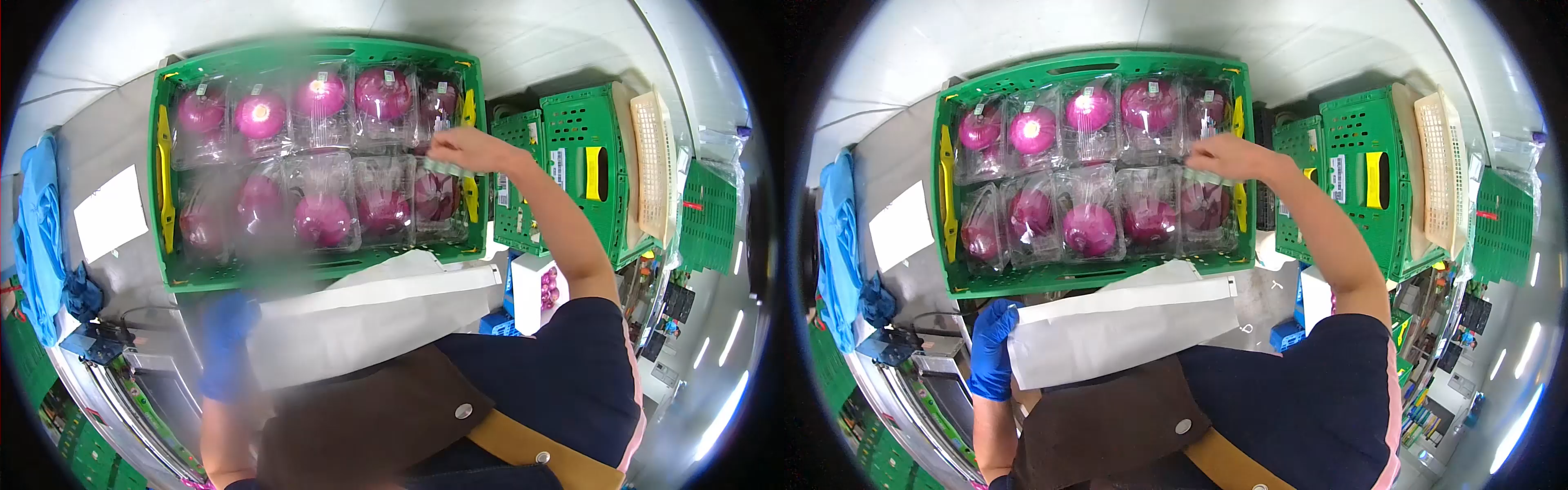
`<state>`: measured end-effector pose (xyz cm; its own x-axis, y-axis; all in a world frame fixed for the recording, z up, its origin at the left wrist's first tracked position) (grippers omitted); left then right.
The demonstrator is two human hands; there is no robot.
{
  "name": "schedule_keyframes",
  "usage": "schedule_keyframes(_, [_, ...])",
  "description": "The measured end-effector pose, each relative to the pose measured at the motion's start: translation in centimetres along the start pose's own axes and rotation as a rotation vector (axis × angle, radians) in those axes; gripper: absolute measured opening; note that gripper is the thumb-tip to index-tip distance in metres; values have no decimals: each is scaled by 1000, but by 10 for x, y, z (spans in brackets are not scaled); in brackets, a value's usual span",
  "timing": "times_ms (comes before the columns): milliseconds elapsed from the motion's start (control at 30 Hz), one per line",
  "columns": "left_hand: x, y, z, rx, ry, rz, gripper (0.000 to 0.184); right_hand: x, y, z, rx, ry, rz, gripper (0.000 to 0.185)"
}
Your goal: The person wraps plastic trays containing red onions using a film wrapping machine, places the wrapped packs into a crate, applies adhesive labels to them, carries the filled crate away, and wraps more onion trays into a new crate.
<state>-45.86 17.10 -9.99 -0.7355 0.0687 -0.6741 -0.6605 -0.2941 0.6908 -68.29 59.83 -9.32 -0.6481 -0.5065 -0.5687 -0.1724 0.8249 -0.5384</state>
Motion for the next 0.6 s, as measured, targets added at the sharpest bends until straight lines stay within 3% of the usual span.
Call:
schedule_keyframes(133, [-9,23,34,146,42,34,22,11,45,34,62,-310,71,37])
schedule_keyframes(233, [-13,30,37,153,70,25,23,20,46,40,-428,-317,216,41])
schedule_keyframes(267, [-14,26,33,114,87,17,24,20,39,33,-692,-176,240,41])
schedule_keyframes(367, [-17,25,29,73,117,-8,24,21,-15,9,-460,56,117,39])
schedule_keyframes(400, [-19,25,30,69,125,-14,24,35,-10,22,-225,8,14,38])
schedule_keyframes(500, [-26,34,42,12,173,-20,23,65,-26,62,5,-163,-172,37])
schedule_keyframes(600, [-31,28,28,27,124,-21,22,81,-40,64,-667,55,-73,37])
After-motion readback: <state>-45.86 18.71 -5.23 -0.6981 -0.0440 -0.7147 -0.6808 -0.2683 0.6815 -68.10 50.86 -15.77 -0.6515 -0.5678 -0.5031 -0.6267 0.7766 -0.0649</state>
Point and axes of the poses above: each hand's wrist, its own x-axis towards the middle knuckle, its own z-axis out of the palm, y = z × x, the point moved 4 cm from there along x, towards the middle knuckle, and after that the axes turned 1 degree about -x, right-handed, at the moved point
